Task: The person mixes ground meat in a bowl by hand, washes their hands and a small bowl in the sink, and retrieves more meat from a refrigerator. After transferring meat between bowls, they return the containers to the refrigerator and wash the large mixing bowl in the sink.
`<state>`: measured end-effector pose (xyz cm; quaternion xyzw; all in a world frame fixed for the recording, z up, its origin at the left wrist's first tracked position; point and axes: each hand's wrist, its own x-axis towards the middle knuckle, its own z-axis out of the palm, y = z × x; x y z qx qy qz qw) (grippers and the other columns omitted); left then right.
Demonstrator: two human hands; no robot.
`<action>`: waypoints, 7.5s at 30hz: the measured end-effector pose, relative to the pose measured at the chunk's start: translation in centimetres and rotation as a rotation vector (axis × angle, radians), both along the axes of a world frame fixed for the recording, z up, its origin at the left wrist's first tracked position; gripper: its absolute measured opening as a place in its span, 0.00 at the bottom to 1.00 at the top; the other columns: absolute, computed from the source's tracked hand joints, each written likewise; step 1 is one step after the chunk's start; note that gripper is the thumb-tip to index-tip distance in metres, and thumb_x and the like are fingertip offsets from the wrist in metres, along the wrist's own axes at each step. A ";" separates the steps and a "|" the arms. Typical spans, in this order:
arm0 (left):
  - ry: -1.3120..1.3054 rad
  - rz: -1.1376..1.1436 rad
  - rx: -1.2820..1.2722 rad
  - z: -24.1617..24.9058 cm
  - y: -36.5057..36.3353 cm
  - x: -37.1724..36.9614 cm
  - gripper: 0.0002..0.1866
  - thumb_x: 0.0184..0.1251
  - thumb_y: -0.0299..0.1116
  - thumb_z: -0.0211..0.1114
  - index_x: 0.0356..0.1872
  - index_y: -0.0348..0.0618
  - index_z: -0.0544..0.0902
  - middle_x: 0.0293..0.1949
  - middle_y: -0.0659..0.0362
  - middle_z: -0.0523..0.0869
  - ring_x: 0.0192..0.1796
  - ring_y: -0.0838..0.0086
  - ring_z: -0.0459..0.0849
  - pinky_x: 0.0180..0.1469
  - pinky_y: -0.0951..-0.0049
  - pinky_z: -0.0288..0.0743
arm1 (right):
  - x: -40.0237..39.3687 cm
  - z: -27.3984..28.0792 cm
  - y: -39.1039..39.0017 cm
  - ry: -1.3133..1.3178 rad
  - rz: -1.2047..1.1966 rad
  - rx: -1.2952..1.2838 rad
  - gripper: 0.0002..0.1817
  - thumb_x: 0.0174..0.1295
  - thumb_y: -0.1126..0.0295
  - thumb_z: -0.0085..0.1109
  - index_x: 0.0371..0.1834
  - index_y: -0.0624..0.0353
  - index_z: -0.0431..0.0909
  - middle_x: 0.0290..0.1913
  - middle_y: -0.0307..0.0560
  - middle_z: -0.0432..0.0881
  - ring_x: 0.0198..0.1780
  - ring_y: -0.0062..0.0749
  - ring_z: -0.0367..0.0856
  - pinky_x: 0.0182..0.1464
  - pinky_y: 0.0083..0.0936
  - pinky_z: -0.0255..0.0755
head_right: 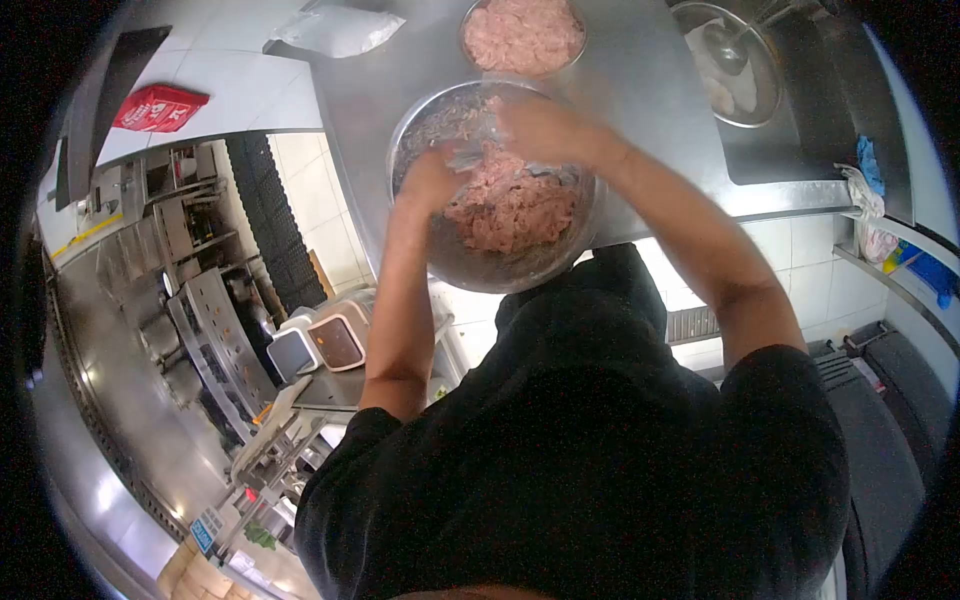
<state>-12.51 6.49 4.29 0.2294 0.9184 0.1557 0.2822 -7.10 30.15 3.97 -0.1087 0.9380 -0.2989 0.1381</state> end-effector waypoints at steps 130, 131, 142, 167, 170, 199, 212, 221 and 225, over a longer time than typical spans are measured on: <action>-0.050 0.008 0.103 -1.0 -1.9 4.1 0.25 0.58 0.40 0.67 0.58 0.46 0.83 0.56 0.43 0.83 0.60 0.49 0.81 0.64 0.57 0.74 | -9.7 0.9 6.9 0.386 -0.088 0.272 0.18 0.62 0.66 0.57 0.55 0.61 0.79 0.52 0.61 0.83 0.52 0.55 0.83 0.55 0.43 0.77; -0.032 0.007 0.107 -1.4 -1.9 4.0 0.24 0.58 0.40 0.68 0.57 0.46 0.84 0.56 0.43 0.83 0.60 0.49 0.81 0.64 0.57 0.74 | -9.9 0.6 7.2 0.433 -0.063 0.261 0.18 0.63 0.65 0.57 0.54 0.59 0.80 0.52 0.60 0.83 0.51 0.56 0.83 0.54 0.44 0.77; 0.393 0.268 0.311 0.1 -3.6 2.2 0.20 0.56 0.38 0.73 0.49 0.42 0.86 0.55 0.42 0.83 0.58 0.49 0.82 0.62 0.55 0.75 | -11.4 -1.4 6.3 0.248 -0.078 0.223 0.14 0.61 0.60 0.62 0.42 0.60 0.84 0.41 0.58 0.86 0.46 0.54 0.84 0.50 0.44 0.76; 0.293 0.239 0.458 1.0 -6.7 2.4 0.21 0.59 0.39 0.73 0.51 0.38 0.85 0.48 0.45 0.85 0.51 0.53 0.85 0.54 0.61 0.78 | -13.8 -0.1 11.0 0.141 -0.328 0.207 0.11 0.55 0.66 0.62 0.38 0.56 0.87 0.46 0.56 0.86 0.47 0.48 0.85 0.49 0.42 0.78; 0.258 0.267 0.439 0.6 -7.1 2.2 0.21 0.59 0.39 0.73 0.51 0.38 0.85 0.49 0.45 0.85 0.50 0.53 0.85 0.53 0.61 0.79 | -12.1 -2.0 10.8 0.245 -0.038 0.661 0.11 0.54 0.64 0.64 0.36 0.58 0.87 0.41 0.56 0.87 0.41 0.44 0.86 0.44 0.39 0.79; 0.089 0.236 0.505 3.4 7.6 7.6 0.23 0.59 0.37 0.74 0.54 0.37 0.83 0.46 0.51 0.84 0.31 0.71 0.81 0.38 0.70 0.78 | 7.4 -1.0 26.4 -0.091 -0.867 -1.014 0.09 0.70 0.63 0.58 0.40 0.56 0.80 0.34 0.35 0.77 0.34 0.21 0.75 0.38 0.22 0.73; 0.052 0.003 0.403 1.2 40.1 12.2 0.19 0.62 0.33 0.73 0.53 0.42 0.83 0.48 0.54 0.85 0.23 0.79 0.76 0.31 0.76 0.74 | 12.9 -18.9 60.2 0.090 -1.281 -0.422 0.23 0.69 0.53 0.52 0.43 0.64 0.84 0.47 0.59 0.85 0.47 0.47 0.84 0.52 0.37 0.77; 0.031 0.177 0.430 -2.4 50.6 13.2 0.18 0.64 0.32 0.72 0.54 0.40 0.83 0.51 0.53 0.84 0.26 0.81 0.78 0.32 0.79 0.74 | -2.9 -21.9 69.2 -0.253 -0.956 0.148 0.30 0.69 0.46 0.46 0.62 0.56 0.80 0.65 0.57 0.77 0.68 0.55 0.73 0.69 0.47 0.66; -0.046 0.325 0.471 -5.5 51.0 13.9 0.17 0.66 0.31 0.71 0.54 0.39 0.82 0.53 0.53 0.84 0.27 0.81 0.79 0.33 0.78 0.75 | -9.2 -25.3 69.9 -0.382 -0.818 0.107 0.27 0.69 0.51 0.45 0.61 0.54 0.82 0.68 0.56 0.76 0.70 0.52 0.73 0.70 0.45 0.65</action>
